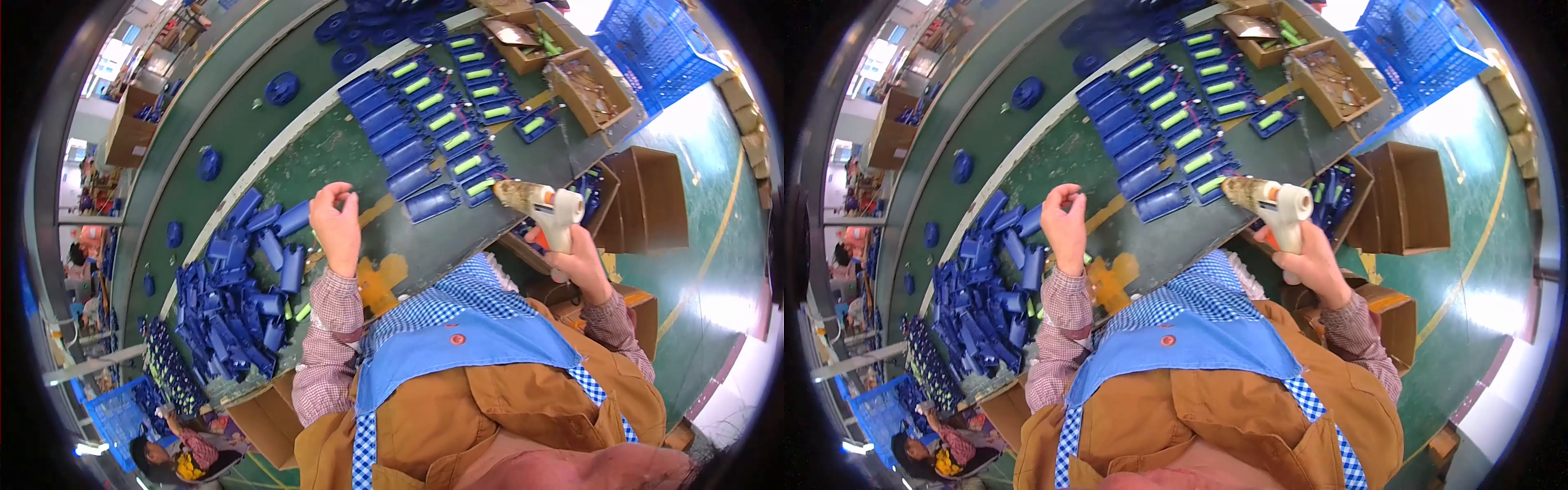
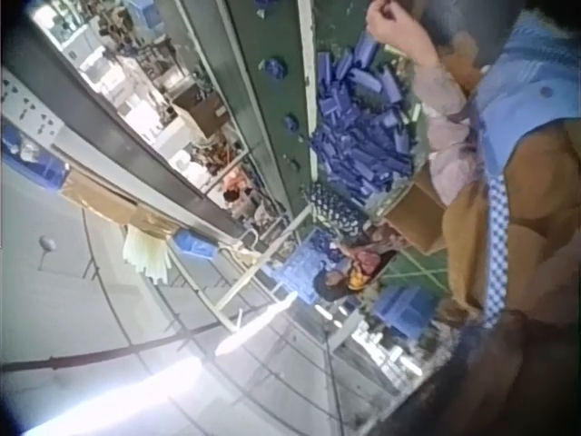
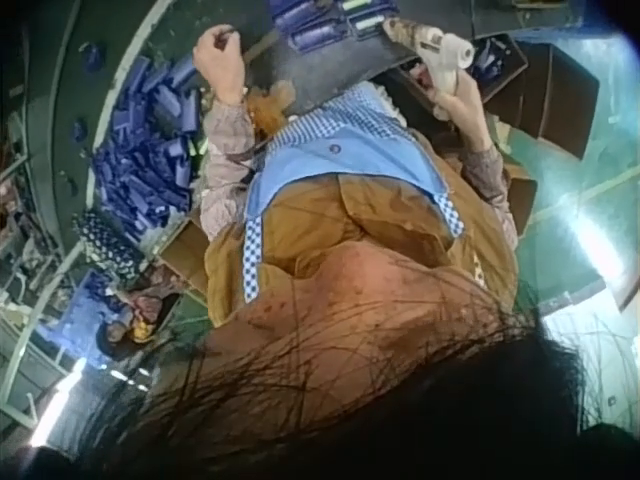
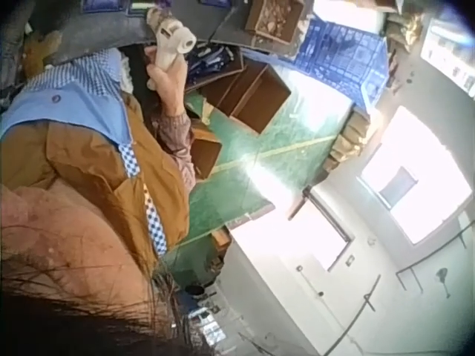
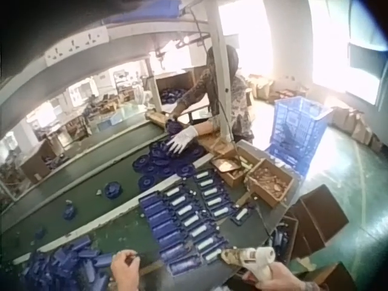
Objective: Applying hot glue to small green components and inserting them into blue plastic housings on an assembly line.
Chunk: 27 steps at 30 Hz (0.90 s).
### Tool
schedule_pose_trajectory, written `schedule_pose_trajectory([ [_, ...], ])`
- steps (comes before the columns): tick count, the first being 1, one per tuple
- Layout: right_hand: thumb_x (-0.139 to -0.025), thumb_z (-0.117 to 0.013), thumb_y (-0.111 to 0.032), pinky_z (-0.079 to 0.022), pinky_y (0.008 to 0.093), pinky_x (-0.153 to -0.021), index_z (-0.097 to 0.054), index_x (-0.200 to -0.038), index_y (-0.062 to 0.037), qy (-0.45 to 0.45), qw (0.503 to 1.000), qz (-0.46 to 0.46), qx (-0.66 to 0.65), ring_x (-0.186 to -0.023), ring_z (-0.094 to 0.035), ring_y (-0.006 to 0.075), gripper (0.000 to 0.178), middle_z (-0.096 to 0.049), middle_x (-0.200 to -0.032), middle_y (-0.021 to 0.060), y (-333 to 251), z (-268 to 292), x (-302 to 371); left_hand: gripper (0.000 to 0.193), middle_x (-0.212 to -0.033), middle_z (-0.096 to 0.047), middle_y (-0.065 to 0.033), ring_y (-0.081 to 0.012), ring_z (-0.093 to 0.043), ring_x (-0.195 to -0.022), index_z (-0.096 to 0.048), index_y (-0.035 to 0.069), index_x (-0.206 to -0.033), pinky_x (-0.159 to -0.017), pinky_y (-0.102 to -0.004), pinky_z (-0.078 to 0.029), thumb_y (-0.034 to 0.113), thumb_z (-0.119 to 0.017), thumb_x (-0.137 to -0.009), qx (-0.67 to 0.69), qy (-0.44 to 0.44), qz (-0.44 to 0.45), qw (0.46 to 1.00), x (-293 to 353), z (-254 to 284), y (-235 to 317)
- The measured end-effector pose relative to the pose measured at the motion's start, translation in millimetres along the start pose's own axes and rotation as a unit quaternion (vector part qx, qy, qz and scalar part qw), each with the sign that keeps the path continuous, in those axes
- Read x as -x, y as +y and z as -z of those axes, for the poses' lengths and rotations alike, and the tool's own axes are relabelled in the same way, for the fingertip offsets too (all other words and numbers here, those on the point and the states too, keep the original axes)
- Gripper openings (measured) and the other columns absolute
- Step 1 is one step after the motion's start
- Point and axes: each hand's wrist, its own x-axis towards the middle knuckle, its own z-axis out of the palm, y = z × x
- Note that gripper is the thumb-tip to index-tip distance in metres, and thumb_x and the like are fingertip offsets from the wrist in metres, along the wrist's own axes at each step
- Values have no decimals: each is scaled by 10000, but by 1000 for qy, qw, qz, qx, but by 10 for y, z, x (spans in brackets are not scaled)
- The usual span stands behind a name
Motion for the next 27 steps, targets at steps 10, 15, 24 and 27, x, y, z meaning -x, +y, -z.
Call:
schedule_pose_trajectory([
  [10, -620, -518, -59, -431, 308, -933, -545, -1118, 68, 1, 997, 79, -12, -997, -591, 198, 515, -631, -1040, 125, 14, 14, -81, 162, -810, -619, -100, -256, -589, -767, -656, 37, -903, -697, -355, -481, -15, -639, -751, -132, -12, 11, 991, 296, 646, -326],
  [15, -626, -532, -45, -433, 304, -928, -528, -1134, 50, -40, 993, 92, -55, -985, -587, 179, 517, -631, -1043, 112, 1, -32, -189, 256, -938, -582, -82, -293, -523, -901, -649, 60, -900, -776, -385, -449, -27, -627, -661, -244, -118, -175, 947, 194, 548, -351],
  [24, -618, -520, -13, -435, 315, -941, -526, -1128, 51, -72, 991, 82, -78, -1010, -594, 201, 514, -627, -1051, 136, -126, -145, -329, 229, -878, -586, -116, -315, -568, -827, -570, 47, -915, -721, -403, -466, -14, -657, -712, -183, -100, -178, 961, -51, 646, -272],
  [27, -632, -531, -36, -449, 321, -932, -501, -1153, 47, -97, 987, 85, -92, -1009, -600, 214, 529, -624, -1059, 147, -212, -181, -461, 281, -896, -589, -81, -207, -600, -785, -570, 26, -1051, -675, -289, -488, -63, -611, -787, -56, -62, -38, 996, -55, 781, -100],
])
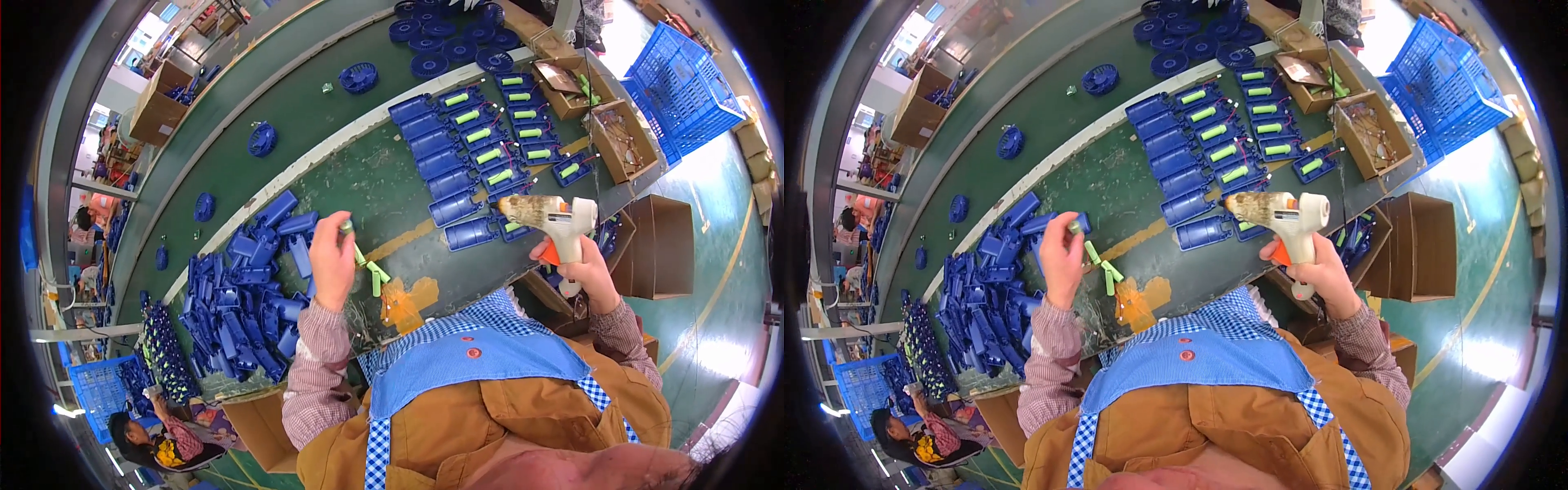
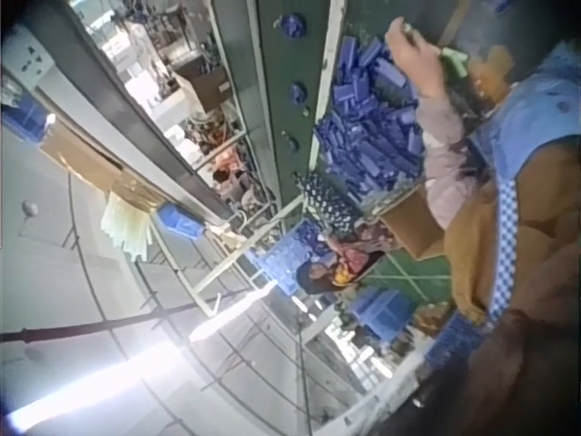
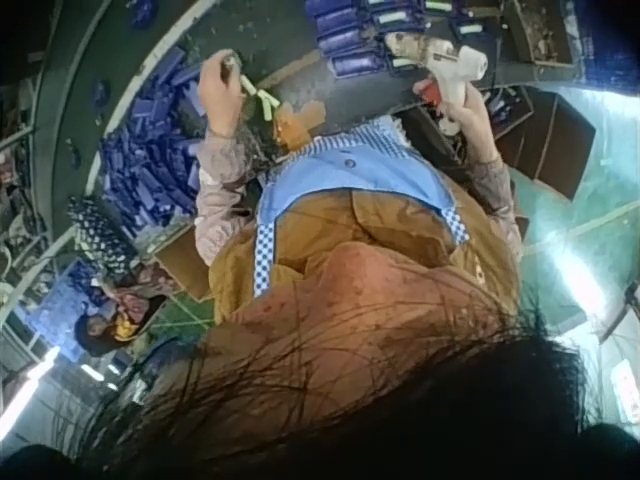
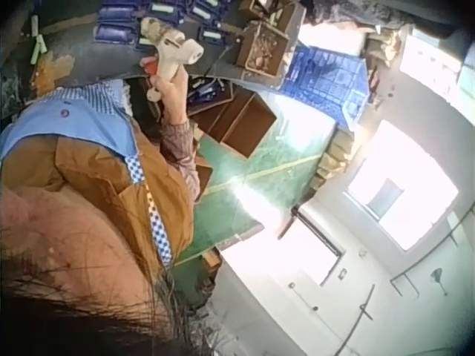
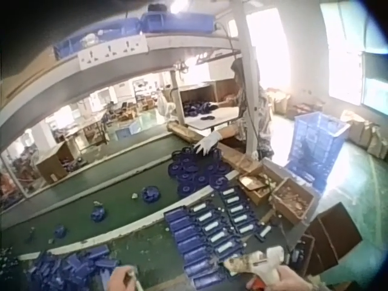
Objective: Applying hot glue to small green components and inserting them into blue plastic housings on an assembly line.
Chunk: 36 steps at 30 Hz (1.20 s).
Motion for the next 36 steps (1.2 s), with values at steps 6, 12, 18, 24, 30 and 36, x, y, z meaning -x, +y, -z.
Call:
schedule_pose_trajectory([
  [6, -649, -533, -73, -479, 328, -896, -501, -1157, 31, -52, 998, -7, -21, -994, -612, 233, 520, -628, -1057, 166, -125, -37, -473, 198, -930, -641, -100, -171, -646, -792, -565, 4, -1043, -729, -269, -538, -70, -563, -859, 507, -6, 211, 836, -107, 123, -149],
  [12, -706, -555, -142, -495, 355, -914, -486, -1172, 35, -67, 997, -1, -47, -1028, -615, 252, 503, -615, -1095, 177, -231, -77, -938, 173, -983, -640, -114, -200, -658, -813, -540, 27, -1006, -720, -287, -553, -63, -569, -860, 599, -26, 259, 757, -290, -47, -212],
  [18, -732, -510, -93, -502, 361, -911, -466, -1208, 43, -73, 997, 17, -34, -1059, -611, 265, 497, -610, -1113, 175, -390, -150, -1375, 118, -853, -669, -137, -153, -641, -656, -526, 54, -946, -591, -240, -541, 29, -617, -875, 562, -85, 282, 773, -594, -187, -186],
  [24, -751, -506, -61, -521, 340, -860, -482, -1191, 34, -66, 997, 0, -42, -1024, -624, 263, 451, -611, -1108, 173, -377, -204, -1866, 133, -889, -667, -148, -185, -666, -730, -517, 36, -972, -634, -259, -556, 26, -613, -879, 541, -102, 256, 795, -994, -433, -110],
  [30, -767, -501, -63, -512, 346, -867, -473, -1196, 16, -95, 995, -20, -21, -1021, -617, 258, 438, -609, -1090, 156, -376, -329, -2226, 70, -804, -649, -104, -157, -647, -658, -555, -17, -938, -582, -247, -534, 30, -580, -892, 464, -76, 236, 851, -1477, -735, -255],
  [36, -770, -516, -44, -506, 291, -787, -528, -1086, 23, -81, 997, -14, 0, -934, -634, 208, 324, -637, -977, 122, -326, -414, -2460, 80, -767, -636, -79, -121, -608, -601, -569, -18, -932, -527, -225, -485, 26, -594, -869, 446, -38, 214, 868, -1826, -1100, -434],
])
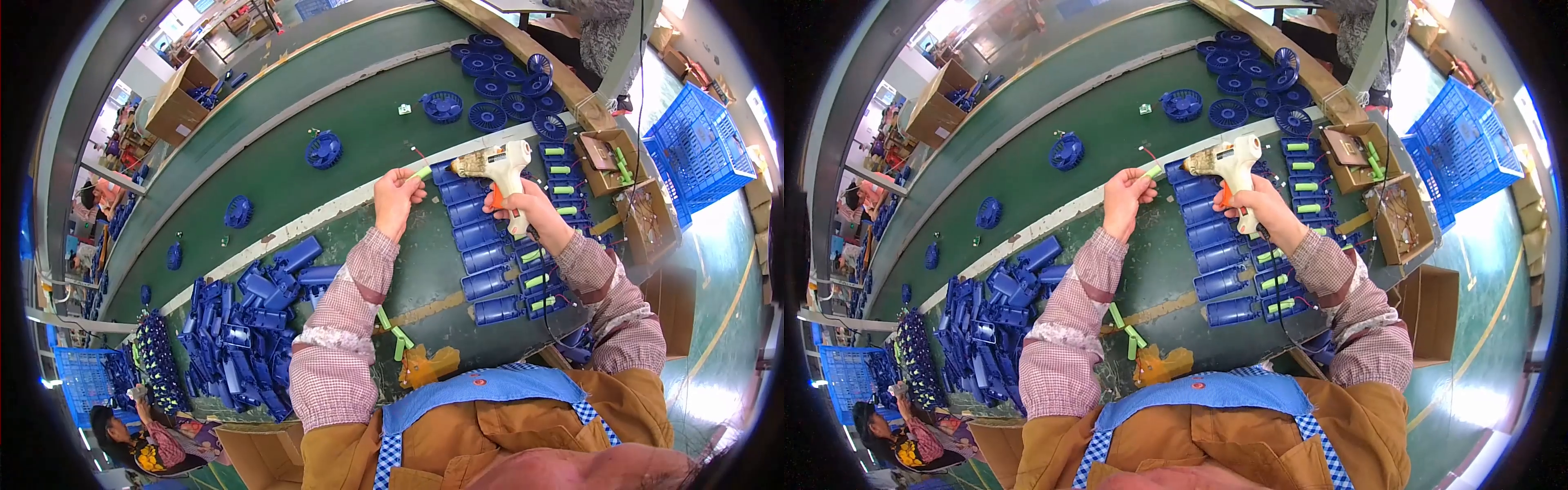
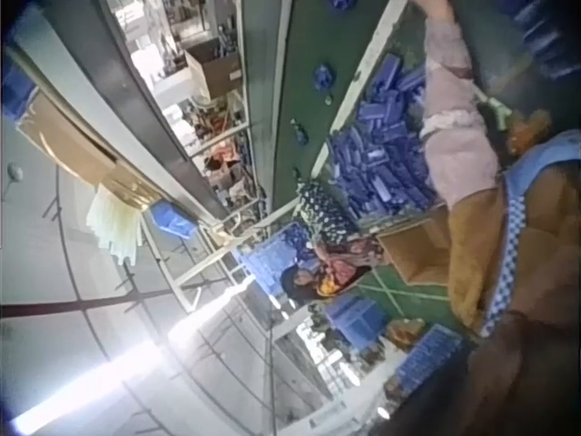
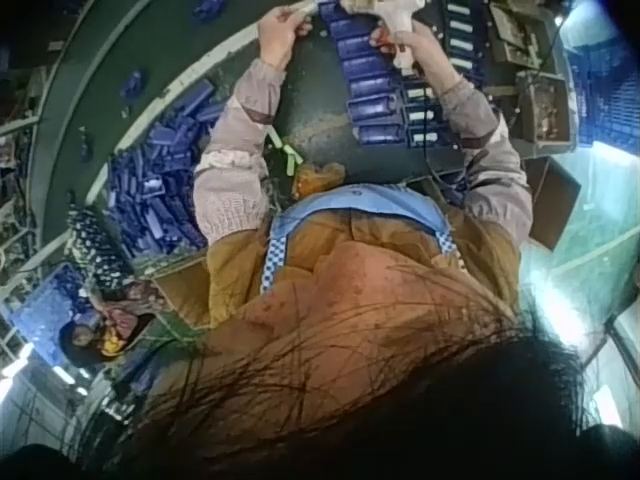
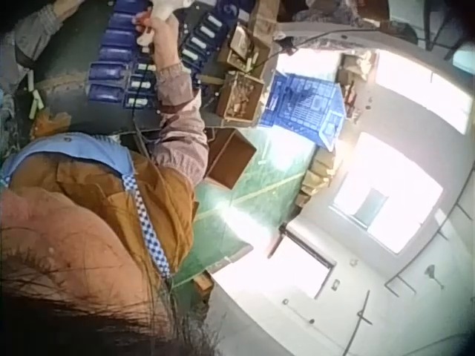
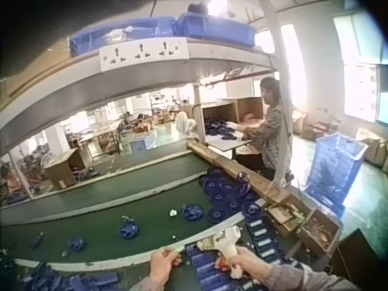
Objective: Applying hot glue to small green components and inserting them into blue plastic housings on an assembly line.
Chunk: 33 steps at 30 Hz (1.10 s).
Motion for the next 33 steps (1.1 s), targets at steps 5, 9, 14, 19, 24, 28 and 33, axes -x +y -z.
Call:
schedule_pose_trajectory([
  [5, -767, -523, -32, -495, 275, -724, -524, -1053, 16, 12, 1000, 4, 21, -851, -630, 179, 290, -634, -896, 93, 14, -33, -75, 85, -780, -628, -26, -93, -576, -636, -623, -17, -909, -583, -220, -469, 36, -641, -845, -77, 45, -44, 995, -198, -107, -168],
  [9, -765, -536, -27, -482, 263, -675, -520, -1035, 9, 11, 999, -3, 50, -790, -621, 163, 273, -628, -854, 81, 57, -59, -118, 110, -793, -609, -14, -107, -538, -649, -656, -22, -860, -624, -242, -454, 54, -693, -789, -187, 97, -125, 969, -345, -96, -363],
  [14, -759, -544, -18, -474, 256, -656, -517, -1038, 8, 48, 997, -3, 59, -761, -613, 156, 281, -620, -835, 75, 81, -18, -91, 166, -850, -576, -57, -132, -548, -711, -663, -13, -857, -664, -265, -467, 74, -733, -734, -234, 113, -171, 950, -332, -280, -287],
  [19, -759, -541, -7, -485, 261, -676, -519, -1034, 11, 71, 996, -4, 61, -779, -615, 160, 277, -622, -870, 82, 46, -42, -37, 166, -864, -540, -79, -213, -536, -842, -675, 30, -801, -758, -326, -450, 84, -757, -666, -319, 113, -270, 901, -412, -363, -417],
  [24, -753, -525, -7, -497, 255, -755, -519, -1111, 27, 77, 994, -2, 80, -878, -635, 173, 359, -642, -961, 94, 51, -26, 41, 179, -906, -512, -86, -271, -499, -889, -678, 68, -748, -786, -370, -427, 89, -779, -602, -360, 114, -281, 882, -393, -460, -448],
  [28, -725, -531, 1, -495, 258, -738, -517, -1114, 31, 77, 993, 11, 93, -876, -636, 174, 390, -642, -967, 101, 21, -55, 86, 172, -897, -510, -84, -267, -499, -887, -675, 70, -731, -782, -367, -427, 81, -781, -596, -363, 115, -273, 883, -395, -476, -442],
  [33, -709, -536, -12, -486, 255, -719, -514, -1078, 26, 75, 989, 40, 125, -830, -622, 168, 372, -627, -921, 86, 84, -65, -6, 168, -875, -508, -78, -269, -507, -874, -674, 70, -720, -769, -369, -428, 74, -783, -593, -371, 115, -290, 875, -397, -472, -443],
])
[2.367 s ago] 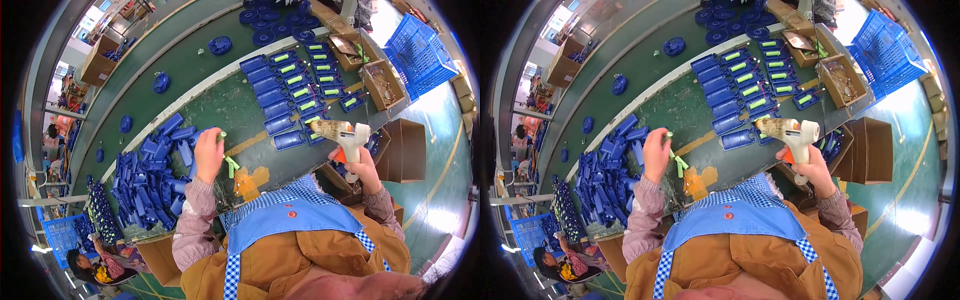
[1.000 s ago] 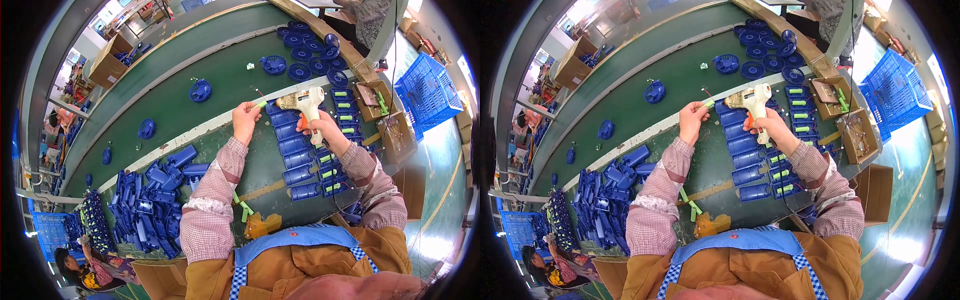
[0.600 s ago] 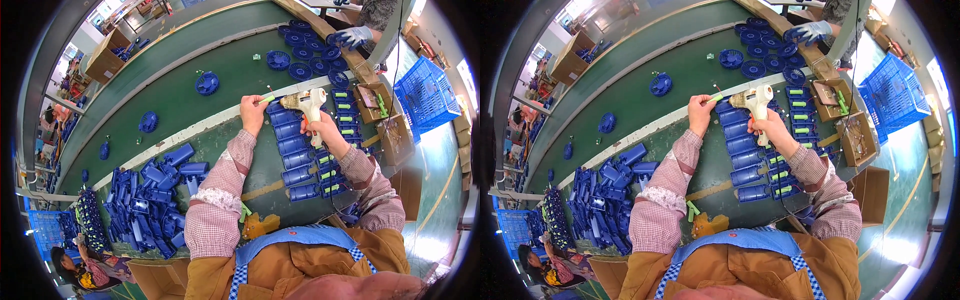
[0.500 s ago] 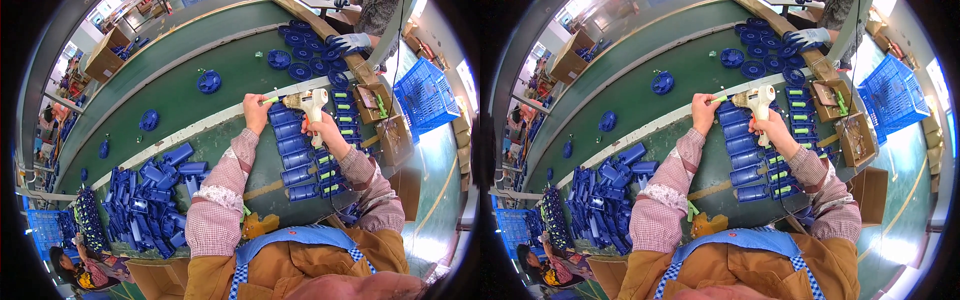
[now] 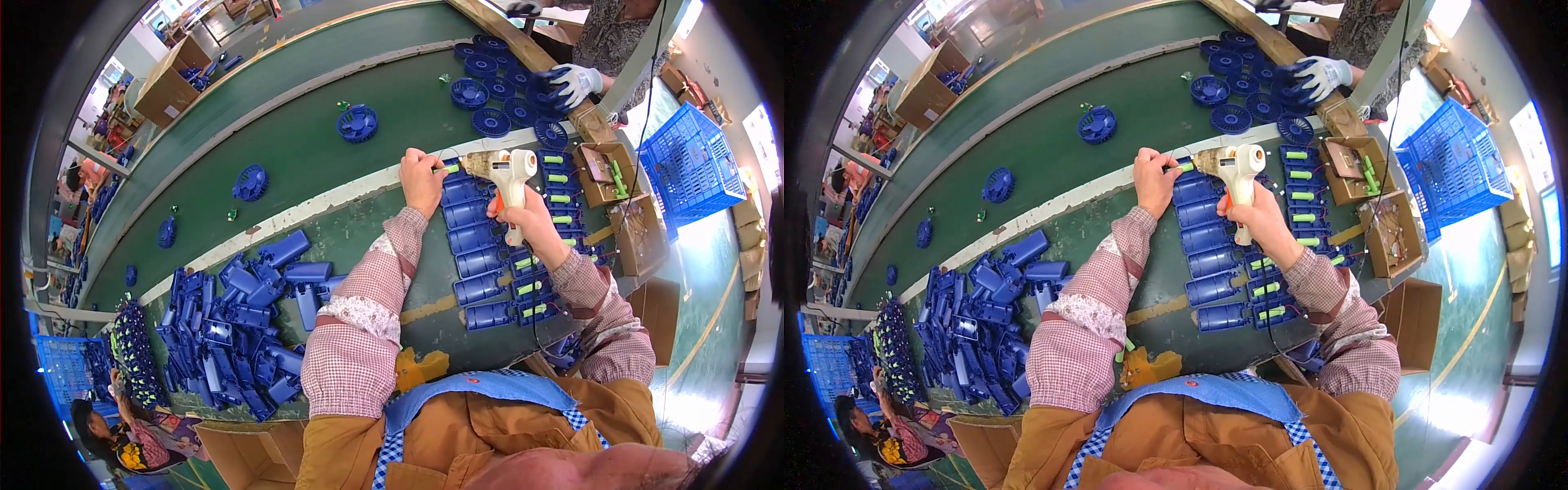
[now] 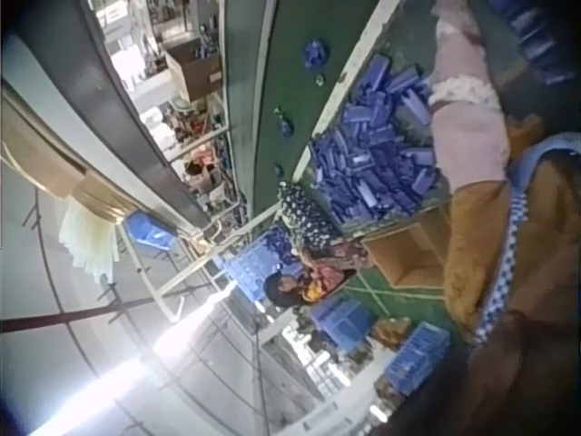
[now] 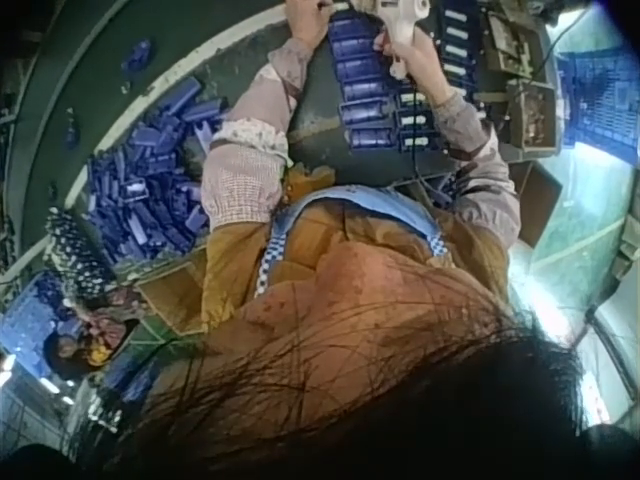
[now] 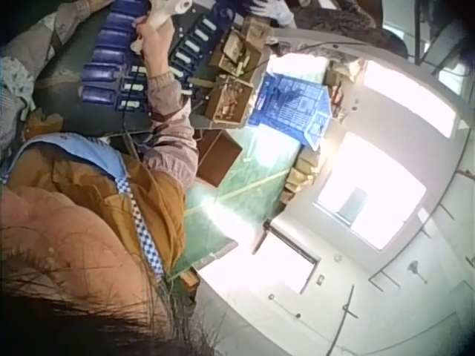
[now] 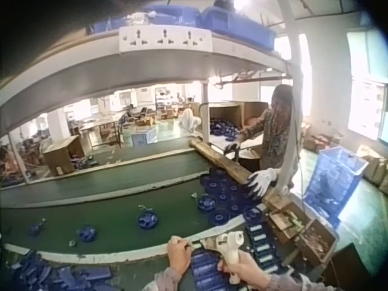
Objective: Applying hot glue to small green components and inserting them into blue plastic housings on an assembly line.
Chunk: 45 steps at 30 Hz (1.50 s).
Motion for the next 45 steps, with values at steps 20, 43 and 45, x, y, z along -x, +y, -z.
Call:
schedule_pose_trajectory([
  [20, -731, -551, -12, -453, 253, -610, -512, -1011, 23, 15, 999, -18, -25, -655, -555, 125, 285, -566, -775, 55, -3, 19, 69, 254, -870, -506, -79, -229, -525, -826, -636, 64, -845, -746, -339, -458, 41, -755, -621, 74, -7, 35, 997, -53, 42, -88],
  [43, -727, -530, -5, -480, 284, -844, -526, -1077, 64, -13, 1000, 12, -3, -950, -627, 197, 357, -647, -1026, 126, -149, 16, 189, 256, -946, -583, -60, -286, -534, -925, -639, 77, -894, -824, -365, -462, -34, -629, -664, -120, -342, -105, 926, 1270, 2343, 252],
  [45, -729, -531, -7, -485, 284, -829, -526, -1083, 63, -18, 999, 13, -27, -948, -627, 195, 361, -647, -1030, 125, -140, 21, 241, 259, -953, -556, -63, -271, -520, -922, -633, 79, -890, -810, -354, -459, 2, -635, -643, -146, -363, -171, 904, 1420, 2305, 227],
])
